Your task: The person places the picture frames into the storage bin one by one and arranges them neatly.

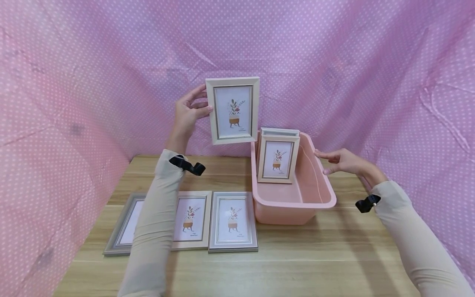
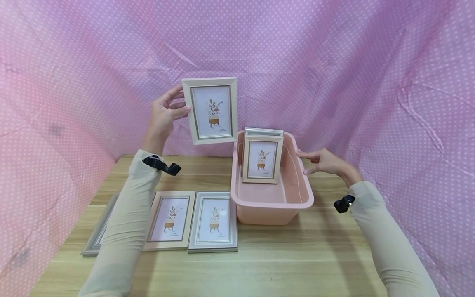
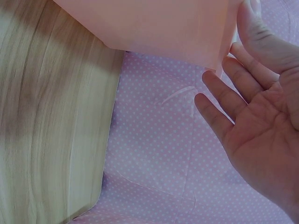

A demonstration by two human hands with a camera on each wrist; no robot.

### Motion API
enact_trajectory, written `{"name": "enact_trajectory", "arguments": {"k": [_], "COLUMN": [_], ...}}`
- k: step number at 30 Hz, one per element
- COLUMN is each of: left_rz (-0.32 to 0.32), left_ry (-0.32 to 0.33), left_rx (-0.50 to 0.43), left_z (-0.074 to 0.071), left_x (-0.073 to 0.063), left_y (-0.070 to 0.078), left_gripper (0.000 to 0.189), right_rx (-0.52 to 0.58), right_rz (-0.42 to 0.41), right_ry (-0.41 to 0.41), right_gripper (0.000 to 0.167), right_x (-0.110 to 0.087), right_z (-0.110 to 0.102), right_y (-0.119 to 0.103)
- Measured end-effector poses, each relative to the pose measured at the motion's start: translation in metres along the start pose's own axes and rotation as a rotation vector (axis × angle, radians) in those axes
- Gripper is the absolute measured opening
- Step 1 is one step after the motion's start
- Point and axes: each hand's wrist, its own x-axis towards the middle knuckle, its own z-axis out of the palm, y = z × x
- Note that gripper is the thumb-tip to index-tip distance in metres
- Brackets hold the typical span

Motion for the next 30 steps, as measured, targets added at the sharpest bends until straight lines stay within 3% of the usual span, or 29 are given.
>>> {"name": "enact_trajectory", "arguments": {"k": [14,21,30], "left_rz": [-0.007,-0.002,-0.054], "left_ry": [-0.058,-0.108,-0.151], "left_rx": [-0.062,-0.048,-0.055], "left_z": [0.041,0.067,0.096], "left_x": [0.002,0.001,-0.002], "left_y": [-0.009,-0.018,-0.03], "left_gripper": [0.063,0.062,0.062], "right_rx": [0.013,0.003,0.002], "right_rz": [0.002,0.001,0.004], "right_ry": [-0.001,0.005,-0.002], "right_gripper": [0.071,0.071,0.071], "right_x": [-0.001,0.0,-0.002], "right_z": [0.001,0.001,0.001], "right_y": [0.0,0.002,-0.003]}}
